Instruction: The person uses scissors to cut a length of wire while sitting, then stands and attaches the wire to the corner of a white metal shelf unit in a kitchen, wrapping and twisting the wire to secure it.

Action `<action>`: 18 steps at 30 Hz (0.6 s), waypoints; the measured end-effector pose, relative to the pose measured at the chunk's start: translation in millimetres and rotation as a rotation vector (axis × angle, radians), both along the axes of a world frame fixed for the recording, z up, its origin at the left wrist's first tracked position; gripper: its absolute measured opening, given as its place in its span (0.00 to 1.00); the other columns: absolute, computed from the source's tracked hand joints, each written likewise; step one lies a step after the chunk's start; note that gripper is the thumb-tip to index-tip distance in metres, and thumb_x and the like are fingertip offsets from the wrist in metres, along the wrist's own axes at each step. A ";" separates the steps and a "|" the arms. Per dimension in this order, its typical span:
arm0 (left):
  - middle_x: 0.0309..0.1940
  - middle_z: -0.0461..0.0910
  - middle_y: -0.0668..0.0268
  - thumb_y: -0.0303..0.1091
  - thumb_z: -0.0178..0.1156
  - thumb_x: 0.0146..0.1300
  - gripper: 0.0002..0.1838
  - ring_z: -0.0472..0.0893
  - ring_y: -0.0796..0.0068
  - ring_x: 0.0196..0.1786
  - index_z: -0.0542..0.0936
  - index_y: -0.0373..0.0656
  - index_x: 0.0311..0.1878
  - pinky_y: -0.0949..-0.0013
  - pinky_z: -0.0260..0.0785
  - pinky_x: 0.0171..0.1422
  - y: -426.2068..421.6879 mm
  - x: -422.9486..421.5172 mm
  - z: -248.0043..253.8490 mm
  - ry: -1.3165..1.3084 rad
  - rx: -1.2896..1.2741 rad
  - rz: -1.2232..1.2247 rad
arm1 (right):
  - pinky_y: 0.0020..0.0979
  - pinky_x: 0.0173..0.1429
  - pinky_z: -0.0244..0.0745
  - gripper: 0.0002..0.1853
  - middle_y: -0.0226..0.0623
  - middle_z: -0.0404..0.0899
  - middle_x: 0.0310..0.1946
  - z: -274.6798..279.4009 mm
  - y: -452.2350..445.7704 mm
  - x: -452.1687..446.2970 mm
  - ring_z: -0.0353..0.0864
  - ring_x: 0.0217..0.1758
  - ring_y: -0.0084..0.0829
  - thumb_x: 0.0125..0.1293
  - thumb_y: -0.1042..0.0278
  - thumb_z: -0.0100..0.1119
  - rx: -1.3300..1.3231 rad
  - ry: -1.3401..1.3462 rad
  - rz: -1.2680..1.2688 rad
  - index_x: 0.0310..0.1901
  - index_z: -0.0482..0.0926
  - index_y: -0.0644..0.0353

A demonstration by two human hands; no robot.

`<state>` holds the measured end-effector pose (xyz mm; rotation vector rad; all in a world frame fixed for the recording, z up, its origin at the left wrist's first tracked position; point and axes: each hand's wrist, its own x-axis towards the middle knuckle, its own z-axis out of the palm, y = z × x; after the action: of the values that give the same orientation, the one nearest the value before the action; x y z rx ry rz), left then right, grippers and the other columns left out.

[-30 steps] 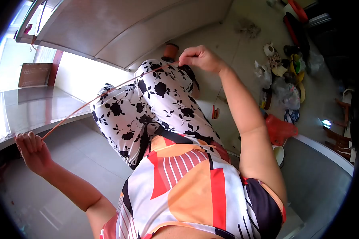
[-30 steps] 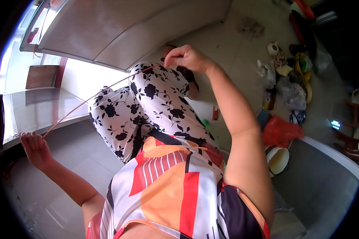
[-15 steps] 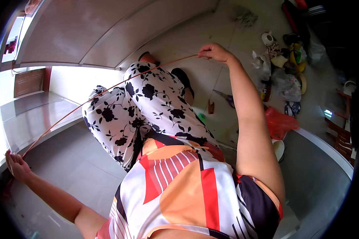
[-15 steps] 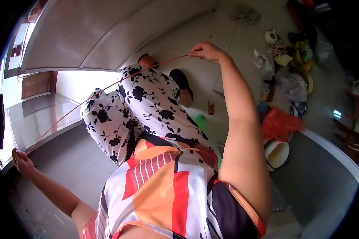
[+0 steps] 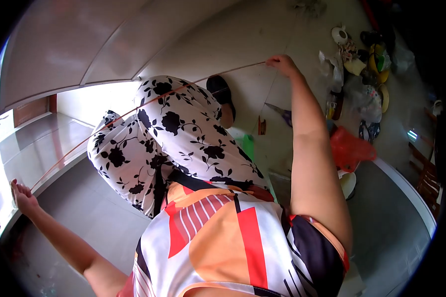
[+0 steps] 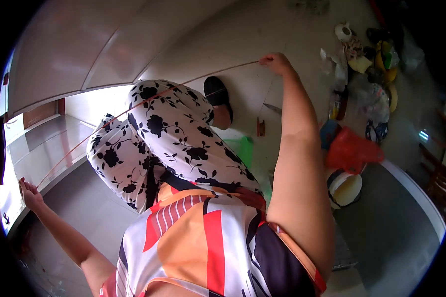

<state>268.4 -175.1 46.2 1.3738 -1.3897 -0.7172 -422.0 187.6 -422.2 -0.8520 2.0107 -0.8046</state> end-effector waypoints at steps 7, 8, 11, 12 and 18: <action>0.17 0.50 0.72 0.29 0.47 0.67 0.07 0.47 0.84 0.17 0.69 0.34 0.39 0.75 0.39 0.18 30.5 -92.6 -40.1 0.325 0.213 -0.262 | 0.39 0.57 0.67 0.24 0.46 0.70 0.52 -74.1 94.1 17.8 0.69 0.56 0.41 0.57 0.53 0.59 0.184 0.616 -0.331 0.51 0.73 0.59; 0.17 0.50 0.72 0.29 0.47 0.67 0.07 0.47 0.84 0.17 0.69 0.34 0.39 0.75 0.39 0.18 43.5 -109.7 -42.2 0.340 0.220 -0.277 | 0.41 0.53 0.70 0.18 0.47 0.72 0.48 -65.8 117.5 33.0 0.71 0.53 0.42 0.60 0.56 0.56 0.473 0.533 -0.274 0.46 0.74 0.59; 0.16 0.50 0.73 0.30 0.47 0.68 0.07 0.47 0.84 0.17 0.70 0.35 0.38 0.76 0.39 0.18 75.0 -126.4 -41.4 0.360 0.247 -0.284 | 0.40 0.47 0.74 0.12 0.42 0.73 0.46 -85.9 181.7 97.3 0.74 0.50 0.41 0.60 0.65 0.53 0.916 0.370 -0.362 0.45 0.73 0.57; 0.16 0.50 0.73 0.30 0.46 0.68 0.08 0.47 0.84 0.17 0.70 0.35 0.38 0.76 0.39 0.18 79.4 -123.8 -39.9 0.363 0.250 -0.223 | 0.42 0.49 0.73 0.14 0.44 0.71 0.48 -88.5 198.5 124.2 0.73 0.51 0.42 0.59 0.67 0.55 0.884 0.394 -0.384 0.47 0.70 0.57; 0.14 0.49 0.74 0.30 0.43 0.69 0.10 0.45 0.84 0.17 0.70 0.35 0.35 0.76 0.38 0.18 76.2 -44.1 -12.6 0.419 0.356 -0.413 | 0.43 0.56 0.67 0.24 0.40 0.67 0.52 -97.2 190.9 156.0 0.69 0.54 0.41 0.58 0.64 0.56 1.084 0.433 -0.287 0.56 0.63 0.55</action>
<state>224.3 -98.9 33.6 1.1114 -1.2496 -1.4931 -266.0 378.5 -519.4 -0.0881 2.5090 0.4199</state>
